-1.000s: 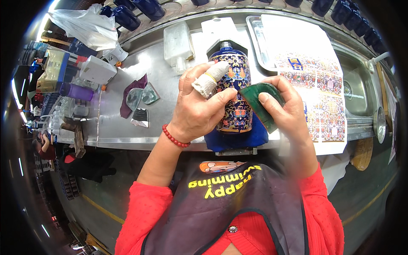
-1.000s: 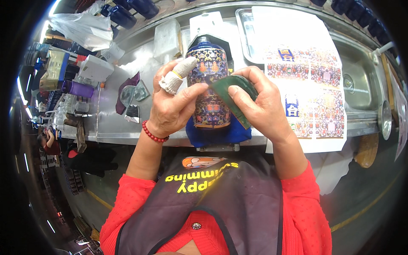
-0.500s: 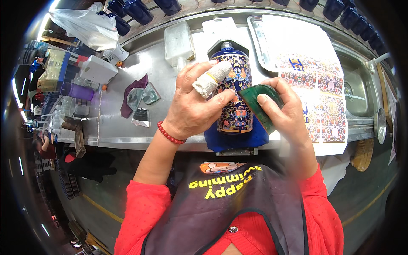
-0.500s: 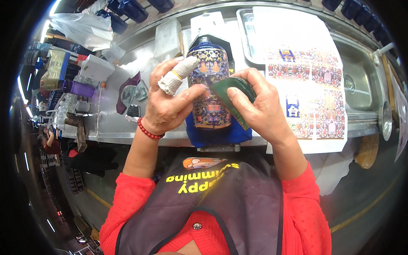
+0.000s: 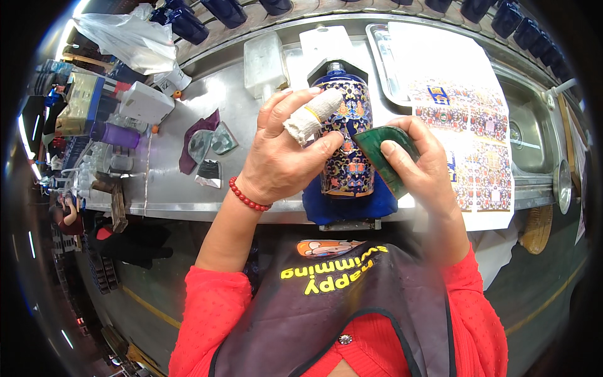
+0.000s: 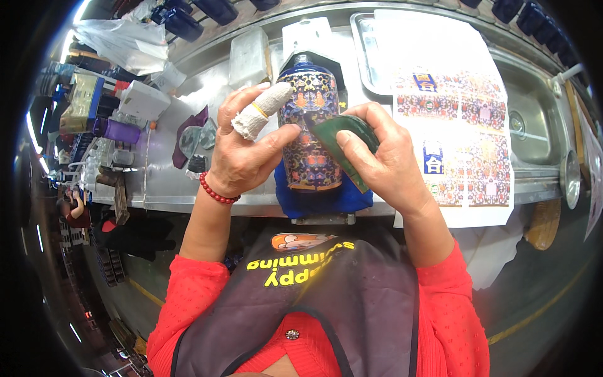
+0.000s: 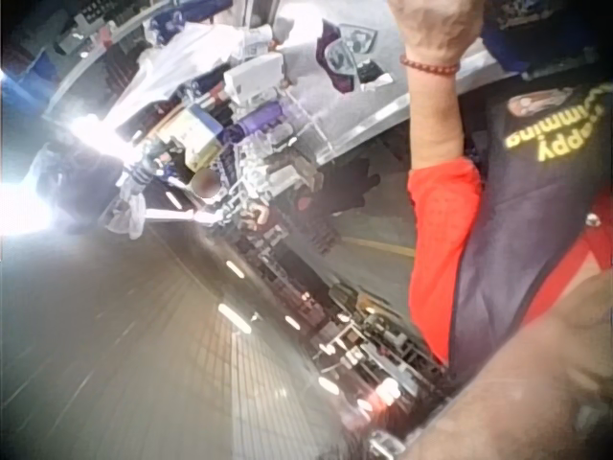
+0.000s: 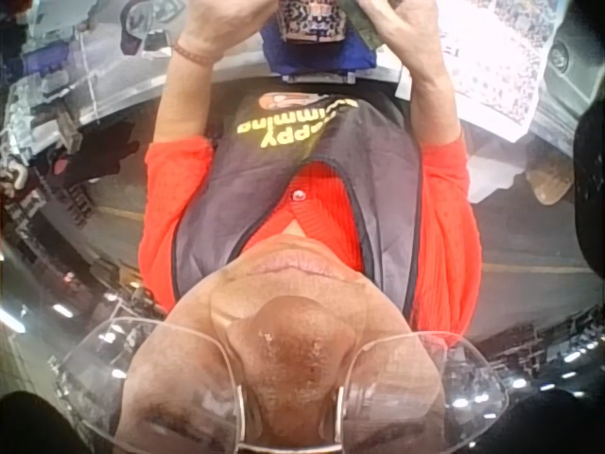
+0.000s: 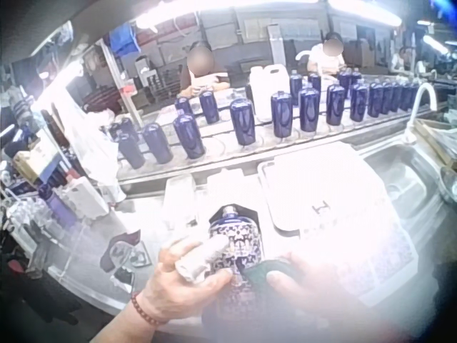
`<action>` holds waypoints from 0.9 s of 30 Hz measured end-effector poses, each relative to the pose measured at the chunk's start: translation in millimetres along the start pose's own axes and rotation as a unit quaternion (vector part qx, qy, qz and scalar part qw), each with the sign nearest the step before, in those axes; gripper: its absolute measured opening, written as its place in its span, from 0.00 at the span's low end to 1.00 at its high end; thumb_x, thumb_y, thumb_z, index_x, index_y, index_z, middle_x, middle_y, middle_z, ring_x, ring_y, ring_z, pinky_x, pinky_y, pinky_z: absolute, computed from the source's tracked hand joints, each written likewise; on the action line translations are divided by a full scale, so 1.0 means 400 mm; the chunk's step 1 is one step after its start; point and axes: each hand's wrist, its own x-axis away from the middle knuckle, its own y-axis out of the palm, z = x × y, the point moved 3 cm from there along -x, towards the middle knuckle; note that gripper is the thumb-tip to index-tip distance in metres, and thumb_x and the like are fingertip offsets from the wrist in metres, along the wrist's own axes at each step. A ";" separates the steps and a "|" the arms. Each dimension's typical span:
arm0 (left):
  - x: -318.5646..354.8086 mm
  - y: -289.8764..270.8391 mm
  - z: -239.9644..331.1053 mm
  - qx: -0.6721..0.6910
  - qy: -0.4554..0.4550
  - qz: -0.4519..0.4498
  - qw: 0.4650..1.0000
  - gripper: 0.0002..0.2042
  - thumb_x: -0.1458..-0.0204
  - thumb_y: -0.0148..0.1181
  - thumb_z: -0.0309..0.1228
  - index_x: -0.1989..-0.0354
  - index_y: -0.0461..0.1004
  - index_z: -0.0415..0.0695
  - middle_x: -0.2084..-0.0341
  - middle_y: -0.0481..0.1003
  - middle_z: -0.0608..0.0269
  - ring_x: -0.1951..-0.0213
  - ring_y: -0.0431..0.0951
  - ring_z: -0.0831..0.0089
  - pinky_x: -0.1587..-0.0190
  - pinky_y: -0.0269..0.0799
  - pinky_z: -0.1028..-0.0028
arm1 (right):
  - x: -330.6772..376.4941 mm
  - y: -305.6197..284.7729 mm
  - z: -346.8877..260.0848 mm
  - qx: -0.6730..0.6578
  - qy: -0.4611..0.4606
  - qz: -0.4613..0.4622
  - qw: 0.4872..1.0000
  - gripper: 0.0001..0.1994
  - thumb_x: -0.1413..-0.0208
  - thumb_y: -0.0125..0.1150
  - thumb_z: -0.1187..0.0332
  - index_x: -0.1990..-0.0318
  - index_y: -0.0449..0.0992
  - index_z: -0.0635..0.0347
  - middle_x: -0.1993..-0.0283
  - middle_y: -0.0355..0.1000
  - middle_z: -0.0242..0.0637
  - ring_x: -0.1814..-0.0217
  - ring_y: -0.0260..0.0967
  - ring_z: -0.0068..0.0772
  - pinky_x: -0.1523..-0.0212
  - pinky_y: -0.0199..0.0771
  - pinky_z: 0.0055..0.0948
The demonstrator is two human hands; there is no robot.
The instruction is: The person applies decorative stickers to a dark blue bottle, smoothing them with a green tool and rotating the bottle to cover different sides. They then place the finished bottle aside and pick up another bottle to repeat the process.
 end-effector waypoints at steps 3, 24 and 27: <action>0.001 0.000 0.000 -0.006 0.000 -0.005 1.000 0.12 0.54 0.67 0.29 0.60 0.83 0.55 0.50 0.80 0.60 0.39 0.70 0.57 0.35 0.63 0.51 | 0.002 -0.001 0.001 0.000 0.004 -0.002 1.000 0.09 0.38 0.61 0.71 0.52 0.73 0.64 0.59 0.74 0.32 0.57 0.69 0.19 0.54 0.71 0.23; -0.022 0.039 0.030 0.085 -0.256 -0.028 0.962 0.13 0.52 0.69 0.34 0.64 0.75 0.39 0.38 0.67 0.33 0.36 0.64 0.41 0.32 0.53 0.56 | 0.000 -0.001 0.007 -0.043 0.011 0.045 0.998 0.09 0.40 0.62 0.72 0.55 0.74 0.67 0.63 0.76 0.38 0.61 0.72 0.24 0.58 0.74 0.27; -0.036 0.056 0.056 0.000 -0.238 -0.006 0.971 0.14 0.53 0.69 0.34 0.63 0.73 0.40 0.41 0.68 0.32 0.38 0.65 0.41 0.35 0.56 0.54 | 0.001 -0.007 0.011 -0.042 0.015 0.060 0.997 0.09 0.40 0.62 0.73 0.55 0.74 0.66 0.63 0.76 0.37 0.61 0.71 0.23 0.58 0.74 0.26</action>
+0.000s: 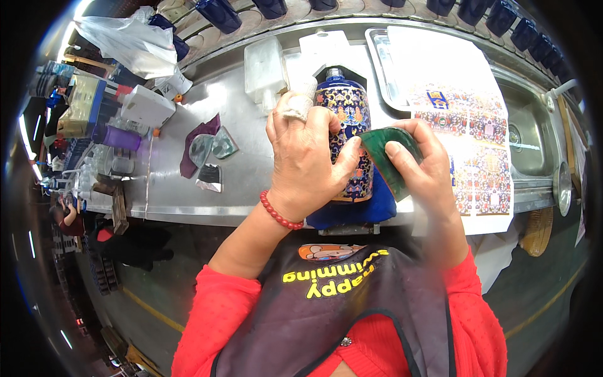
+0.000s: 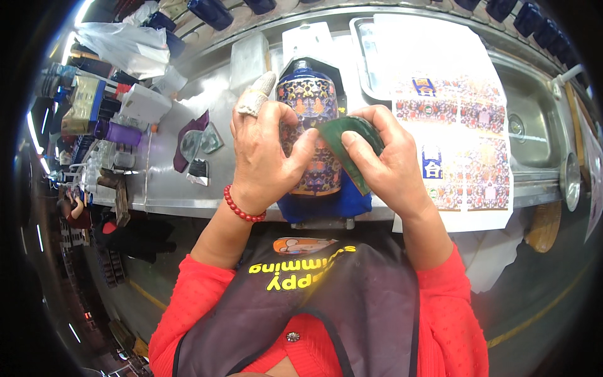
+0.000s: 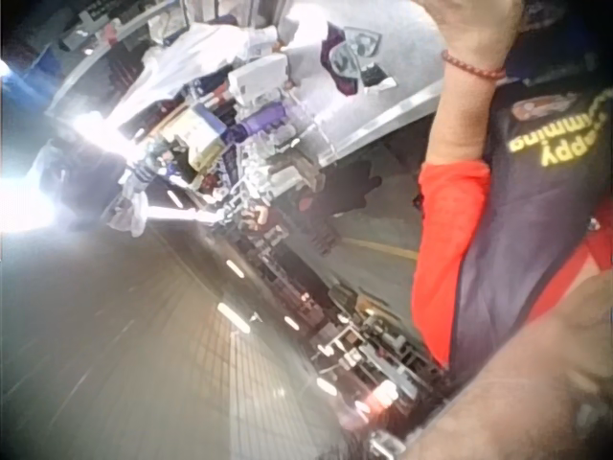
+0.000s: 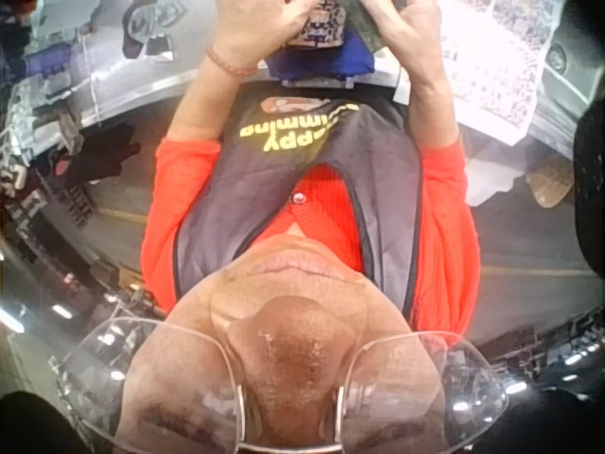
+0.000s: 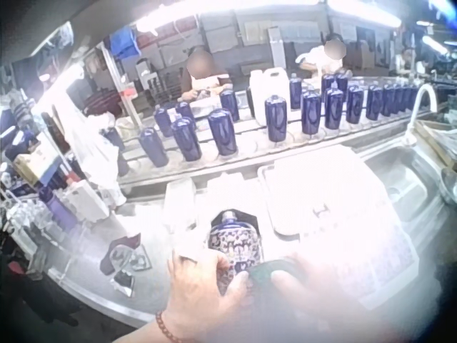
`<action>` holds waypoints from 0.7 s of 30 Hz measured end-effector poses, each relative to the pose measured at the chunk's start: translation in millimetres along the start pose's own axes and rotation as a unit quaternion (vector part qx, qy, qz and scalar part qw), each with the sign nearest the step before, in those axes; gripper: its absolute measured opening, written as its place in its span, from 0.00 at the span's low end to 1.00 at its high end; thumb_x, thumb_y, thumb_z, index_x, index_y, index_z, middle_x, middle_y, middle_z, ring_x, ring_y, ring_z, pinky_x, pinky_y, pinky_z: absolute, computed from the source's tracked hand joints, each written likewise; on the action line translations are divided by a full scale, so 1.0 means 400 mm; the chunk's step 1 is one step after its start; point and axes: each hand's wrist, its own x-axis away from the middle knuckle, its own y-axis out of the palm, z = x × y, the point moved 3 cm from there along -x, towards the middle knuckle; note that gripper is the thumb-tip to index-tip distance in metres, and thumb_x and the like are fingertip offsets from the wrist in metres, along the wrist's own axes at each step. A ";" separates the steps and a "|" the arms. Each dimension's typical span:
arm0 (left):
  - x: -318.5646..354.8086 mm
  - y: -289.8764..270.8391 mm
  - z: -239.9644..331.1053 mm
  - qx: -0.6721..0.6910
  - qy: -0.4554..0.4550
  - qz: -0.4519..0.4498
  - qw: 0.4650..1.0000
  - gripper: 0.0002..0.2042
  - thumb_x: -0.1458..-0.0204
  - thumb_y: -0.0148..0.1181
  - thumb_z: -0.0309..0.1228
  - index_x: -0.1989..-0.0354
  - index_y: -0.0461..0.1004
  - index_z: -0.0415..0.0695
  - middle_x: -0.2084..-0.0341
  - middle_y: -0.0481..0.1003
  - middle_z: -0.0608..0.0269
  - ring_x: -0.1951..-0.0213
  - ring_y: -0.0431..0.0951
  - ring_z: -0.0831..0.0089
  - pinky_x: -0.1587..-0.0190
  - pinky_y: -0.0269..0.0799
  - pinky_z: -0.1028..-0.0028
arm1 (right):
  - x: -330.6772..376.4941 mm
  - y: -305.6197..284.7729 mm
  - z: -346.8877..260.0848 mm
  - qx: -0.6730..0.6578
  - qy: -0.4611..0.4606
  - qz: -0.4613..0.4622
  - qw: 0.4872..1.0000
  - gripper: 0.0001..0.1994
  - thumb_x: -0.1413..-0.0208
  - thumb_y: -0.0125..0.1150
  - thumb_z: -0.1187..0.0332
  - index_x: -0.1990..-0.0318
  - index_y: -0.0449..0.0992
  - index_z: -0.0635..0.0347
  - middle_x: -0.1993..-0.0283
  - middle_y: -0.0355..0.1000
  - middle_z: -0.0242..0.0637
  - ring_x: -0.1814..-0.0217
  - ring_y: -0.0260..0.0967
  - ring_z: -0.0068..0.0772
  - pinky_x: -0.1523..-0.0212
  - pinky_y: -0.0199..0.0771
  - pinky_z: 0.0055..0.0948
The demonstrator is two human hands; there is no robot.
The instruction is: The person applies decorative stickers to a dark blue bottle, smoothing them with a green tool and rotating the bottle to cover different sides. They then place the finished bottle aside and pick up another bottle to repeat the process.
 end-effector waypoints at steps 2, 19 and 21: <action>-0.005 0.006 0.000 0.001 0.007 0.011 1.000 0.14 0.54 0.68 0.33 0.63 0.72 0.42 0.52 0.69 0.43 0.44 0.65 0.45 0.40 0.56 0.51 | 0.000 -0.003 0.000 0.002 -0.007 -0.002 1.000 0.09 0.40 0.62 0.73 0.55 0.74 0.66 0.63 0.76 0.37 0.61 0.72 0.23 0.58 0.74 0.26; 0.002 -0.005 -0.039 0.089 -0.039 -0.004 0.995 0.07 0.50 0.62 0.26 0.64 0.74 0.43 0.59 0.74 0.51 0.53 0.69 0.50 0.46 0.61 0.54 | -0.041 0.025 -0.015 -0.002 -0.020 -0.021 1.000 0.08 0.40 0.61 0.73 0.56 0.74 0.67 0.65 0.77 0.39 0.64 0.73 0.24 0.60 0.74 0.27; 0.005 -0.005 -0.034 0.092 -0.029 -0.006 0.995 0.07 0.51 0.62 0.26 0.64 0.74 0.43 0.61 0.74 0.52 0.53 0.69 0.51 0.46 0.61 0.54 | -0.042 0.024 -0.017 -0.013 -0.032 -0.012 0.999 0.08 0.40 0.61 0.73 0.56 0.74 0.67 0.65 0.77 0.39 0.64 0.73 0.24 0.60 0.75 0.26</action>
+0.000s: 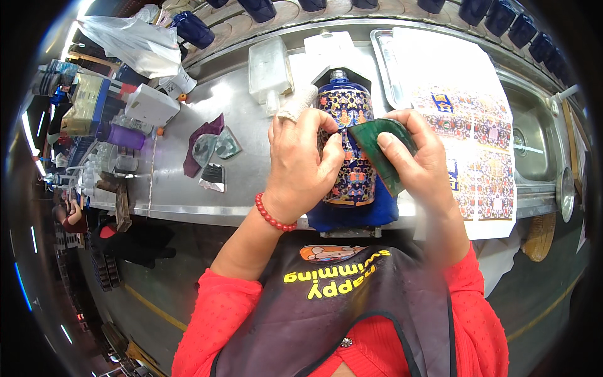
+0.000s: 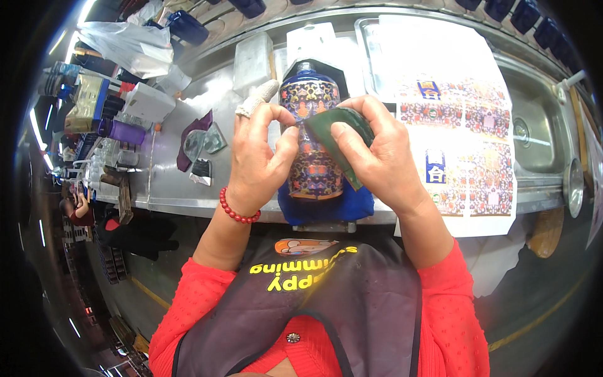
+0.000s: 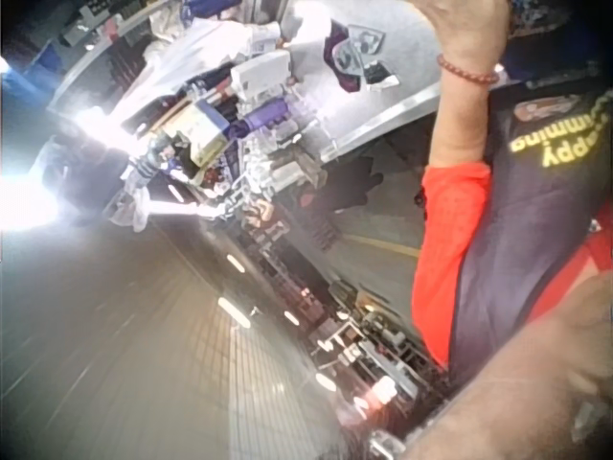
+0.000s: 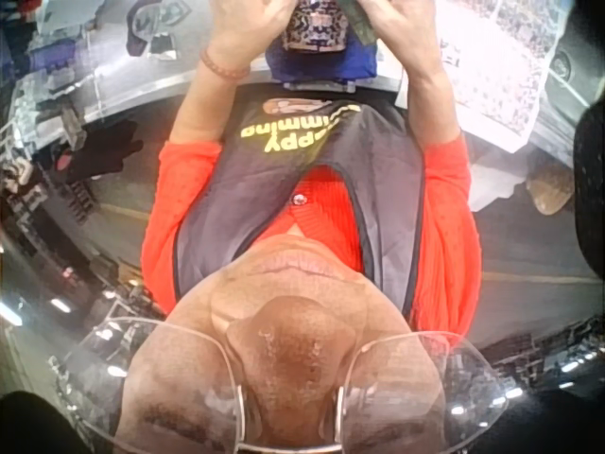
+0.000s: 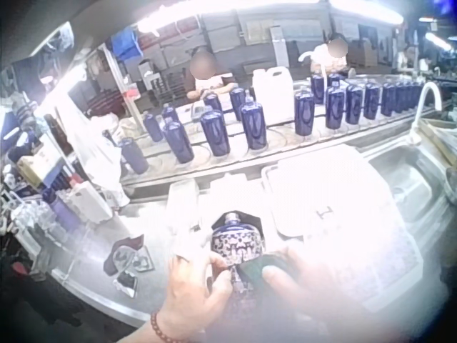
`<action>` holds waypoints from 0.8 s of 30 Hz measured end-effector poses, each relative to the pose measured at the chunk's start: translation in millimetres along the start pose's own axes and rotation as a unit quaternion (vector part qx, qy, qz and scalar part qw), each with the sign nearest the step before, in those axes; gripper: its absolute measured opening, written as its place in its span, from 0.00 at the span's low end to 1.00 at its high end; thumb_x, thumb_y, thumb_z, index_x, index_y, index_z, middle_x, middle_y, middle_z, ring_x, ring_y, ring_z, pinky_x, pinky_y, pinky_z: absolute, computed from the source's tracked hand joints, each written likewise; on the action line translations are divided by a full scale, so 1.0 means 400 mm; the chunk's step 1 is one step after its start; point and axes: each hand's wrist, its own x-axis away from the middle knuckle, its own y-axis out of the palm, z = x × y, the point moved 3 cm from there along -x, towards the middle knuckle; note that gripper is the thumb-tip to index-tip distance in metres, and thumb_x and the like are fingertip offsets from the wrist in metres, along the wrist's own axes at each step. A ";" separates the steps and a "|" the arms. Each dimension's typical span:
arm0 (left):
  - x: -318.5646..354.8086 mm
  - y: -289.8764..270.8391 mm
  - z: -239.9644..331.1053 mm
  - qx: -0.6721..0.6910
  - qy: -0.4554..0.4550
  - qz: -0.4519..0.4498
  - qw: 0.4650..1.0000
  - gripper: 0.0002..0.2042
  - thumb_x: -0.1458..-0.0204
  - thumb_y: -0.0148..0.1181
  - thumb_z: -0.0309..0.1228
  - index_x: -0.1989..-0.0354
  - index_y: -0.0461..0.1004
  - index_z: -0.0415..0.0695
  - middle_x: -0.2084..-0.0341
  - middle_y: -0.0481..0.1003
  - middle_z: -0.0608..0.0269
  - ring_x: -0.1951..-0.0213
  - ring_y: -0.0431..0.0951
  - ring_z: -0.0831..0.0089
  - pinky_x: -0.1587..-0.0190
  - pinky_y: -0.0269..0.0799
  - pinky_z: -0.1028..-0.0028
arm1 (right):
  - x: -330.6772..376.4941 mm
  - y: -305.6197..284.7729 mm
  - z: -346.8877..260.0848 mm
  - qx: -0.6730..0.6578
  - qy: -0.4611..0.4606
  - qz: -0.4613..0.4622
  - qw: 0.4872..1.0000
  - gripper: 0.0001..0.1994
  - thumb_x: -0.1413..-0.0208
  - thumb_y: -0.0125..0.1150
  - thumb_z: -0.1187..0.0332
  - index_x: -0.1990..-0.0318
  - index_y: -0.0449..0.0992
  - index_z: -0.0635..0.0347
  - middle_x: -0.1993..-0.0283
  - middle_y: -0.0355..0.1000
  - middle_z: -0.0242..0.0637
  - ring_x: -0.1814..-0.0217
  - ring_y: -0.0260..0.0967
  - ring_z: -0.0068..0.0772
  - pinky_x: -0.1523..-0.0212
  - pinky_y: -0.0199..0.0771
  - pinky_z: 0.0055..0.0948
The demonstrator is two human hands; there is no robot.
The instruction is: The person applies decorative stickers to a dark blue bottle, smoothing them with a green tool and rotating the bottle to cover different sides. They then place the finished bottle aside and pick up another bottle to repeat the process.
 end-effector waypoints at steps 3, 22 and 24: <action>0.000 -0.001 -0.002 0.007 -0.011 -0.008 1.000 0.07 0.51 0.62 0.27 0.64 0.74 0.43 0.62 0.74 0.53 0.54 0.70 0.51 0.46 0.61 0.54 | 0.004 -0.005 0.003 0.005 0.032 -0.024 0.999 0.09 0.37 0.60 0.73 0.52 0.73 0.64 0.60 0.74 0.30 0.59 0.68 0.16 0.57 0.72 0.21; 0.014 0.016 0.003 -0.006 -0.019 0.002 1.000 0.14 0.54 0.68 0.32 0.62 0.71 0.43 0.62 0.69 0.53 0.54 0.68 0.51 0.47 0.60 0.56 | -0.021 0.015 -0.004 0.042 -0.003 -0.030 0.999 0.09 0.38 0.61 0.72 0.52 0.74 0.65 0.60 0.74 0.31 0.60 0.69 0.17 0.58 0.72 0.22; 0.015 0.022 -0.002 -0.005 -0.026 0.006 1.000 0.13 0.54 0.67 0.31 0.62 0.70 0.43 0.62 0.69 0.53 0.54 0.68 0.51 0.47 0.60 0.56 | -0.021 0.014 -0.003 0.038 -0.003 -0.035 0.999 0.09 0.38 0.61 0.72 0.52 0.74 0.65 0.60 0.74 0.31 0.60 0.69 0.17 0.58 0.72 0.22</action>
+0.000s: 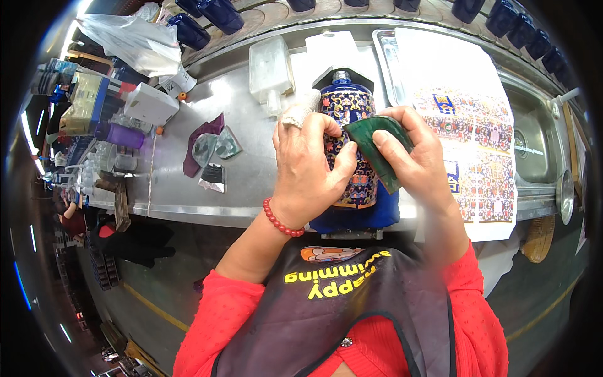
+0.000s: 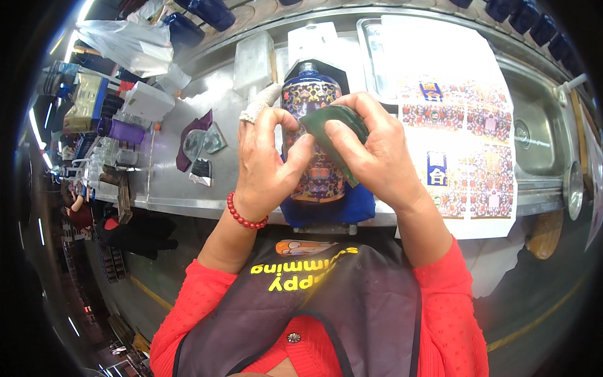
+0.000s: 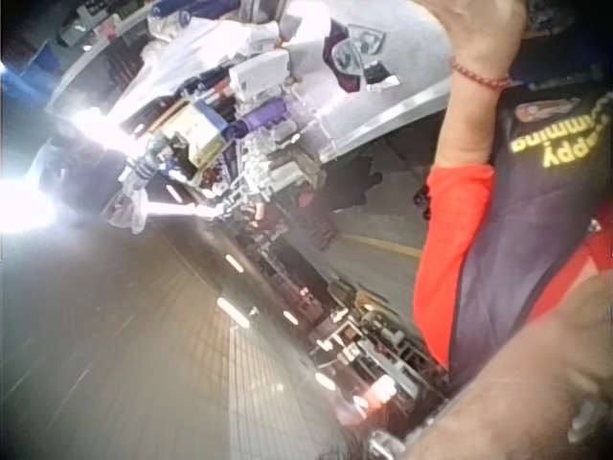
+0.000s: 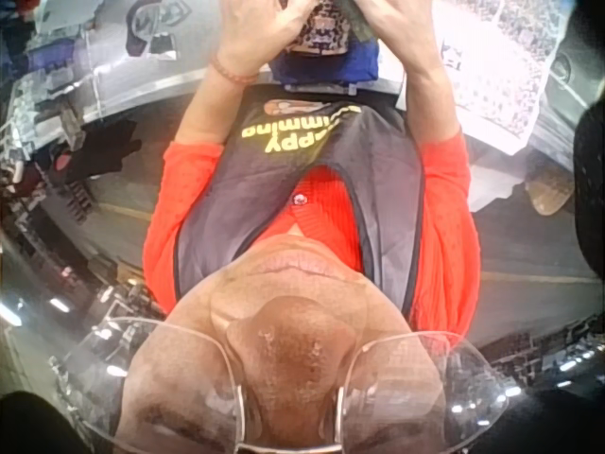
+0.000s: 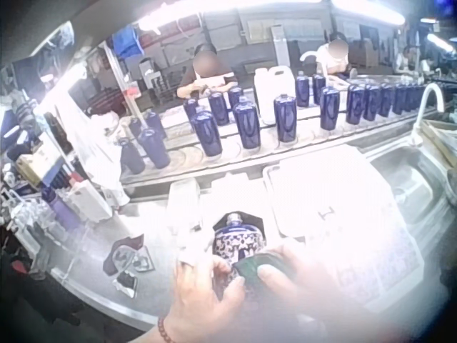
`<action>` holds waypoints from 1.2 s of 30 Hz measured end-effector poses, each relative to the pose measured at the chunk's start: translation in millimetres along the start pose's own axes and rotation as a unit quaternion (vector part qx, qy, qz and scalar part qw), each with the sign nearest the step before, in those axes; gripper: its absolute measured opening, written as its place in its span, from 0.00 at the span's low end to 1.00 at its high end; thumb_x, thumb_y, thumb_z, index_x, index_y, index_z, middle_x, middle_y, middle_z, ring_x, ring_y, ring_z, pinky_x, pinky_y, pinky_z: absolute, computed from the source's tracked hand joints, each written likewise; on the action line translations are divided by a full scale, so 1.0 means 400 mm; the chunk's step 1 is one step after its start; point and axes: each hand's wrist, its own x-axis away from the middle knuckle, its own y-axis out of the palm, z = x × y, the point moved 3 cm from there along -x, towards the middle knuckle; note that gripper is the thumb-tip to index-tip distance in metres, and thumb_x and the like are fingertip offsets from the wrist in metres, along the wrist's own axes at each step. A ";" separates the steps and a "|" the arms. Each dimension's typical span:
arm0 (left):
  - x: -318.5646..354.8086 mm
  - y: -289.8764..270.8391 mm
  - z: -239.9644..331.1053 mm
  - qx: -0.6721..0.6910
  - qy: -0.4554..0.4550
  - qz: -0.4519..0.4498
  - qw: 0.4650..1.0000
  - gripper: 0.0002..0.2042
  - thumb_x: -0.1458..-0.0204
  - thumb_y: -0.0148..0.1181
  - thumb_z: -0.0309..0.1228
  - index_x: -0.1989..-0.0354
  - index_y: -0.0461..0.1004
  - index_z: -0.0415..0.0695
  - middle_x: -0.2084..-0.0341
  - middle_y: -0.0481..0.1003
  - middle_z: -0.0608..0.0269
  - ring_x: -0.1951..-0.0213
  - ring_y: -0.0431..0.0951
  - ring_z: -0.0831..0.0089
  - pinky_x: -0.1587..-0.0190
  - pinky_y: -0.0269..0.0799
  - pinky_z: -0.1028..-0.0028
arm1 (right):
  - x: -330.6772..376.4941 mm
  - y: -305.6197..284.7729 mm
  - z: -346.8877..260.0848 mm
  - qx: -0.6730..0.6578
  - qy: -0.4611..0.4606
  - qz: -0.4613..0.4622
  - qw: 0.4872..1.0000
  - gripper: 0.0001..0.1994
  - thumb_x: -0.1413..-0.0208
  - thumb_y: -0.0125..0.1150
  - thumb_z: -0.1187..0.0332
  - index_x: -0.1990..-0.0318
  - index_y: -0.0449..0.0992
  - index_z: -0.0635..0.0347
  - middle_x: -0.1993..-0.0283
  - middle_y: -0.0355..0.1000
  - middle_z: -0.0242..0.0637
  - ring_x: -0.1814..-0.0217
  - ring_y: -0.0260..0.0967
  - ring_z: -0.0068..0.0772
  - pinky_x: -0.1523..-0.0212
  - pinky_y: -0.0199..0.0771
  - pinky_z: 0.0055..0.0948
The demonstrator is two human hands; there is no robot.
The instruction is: The person applies decorative stickers to a dark blue bottle, smoothing them with a green tool and rotating the bottle to cover different sides. They then place the finished bottle aside and pick up another bottle to repeat the process.
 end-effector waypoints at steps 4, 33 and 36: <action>0.004 -0.002 -0.013 0.035 -0.004 0.001 0.999 0.12 0.54 0.64 0.28 0.62 0.71 0.43 0.63 0.70 0.54 0.54 0.68 0.52 0.47 0.60 0.56 | 0.009 -0.012 0.003 -0.018 0.025 0.004 1.000 0.09 0.38 0.61 0.72 0.52 0.74 0.65 0.60 0.74 0.31 0.59 0.68 0.18 0.57 0.71 0.22; -0.007 -0.023 -0.002 0.010 0.029 -0.006 1.000 0.06 0.50 0.63 0.26 0.64 0.76 0.40 0.47 0.74 0.40 0.39 0.68 0.47 0.35 0.58 0.57 | 0.028 -0.015 -0.003 -0.045 0.045 -0.038 0.997 0.10 0.38 0.60 0.73 0.51 0.73 0.65 0.59 0.75 0.30 0.57 0.69 0.16 0.54 0.71 0.21; -0.013 -0.027 0.007 -0.032 0.057 0.003 0.998 0.05 0.51 0.63 0.25 0.66 0.77 0.40 0.47 0.73 0.37 0.39 0.68 0.45 0.34 0.56 0.54 | 0.030 -0.019 0.000 -0.038 0.044 -0.033 0.998 0.10 0.37 0.60 0.73 0.50 0.73 0.65 0.58 0.75 0.29 0.56 0.69 0.16 0.54 0.71 0.21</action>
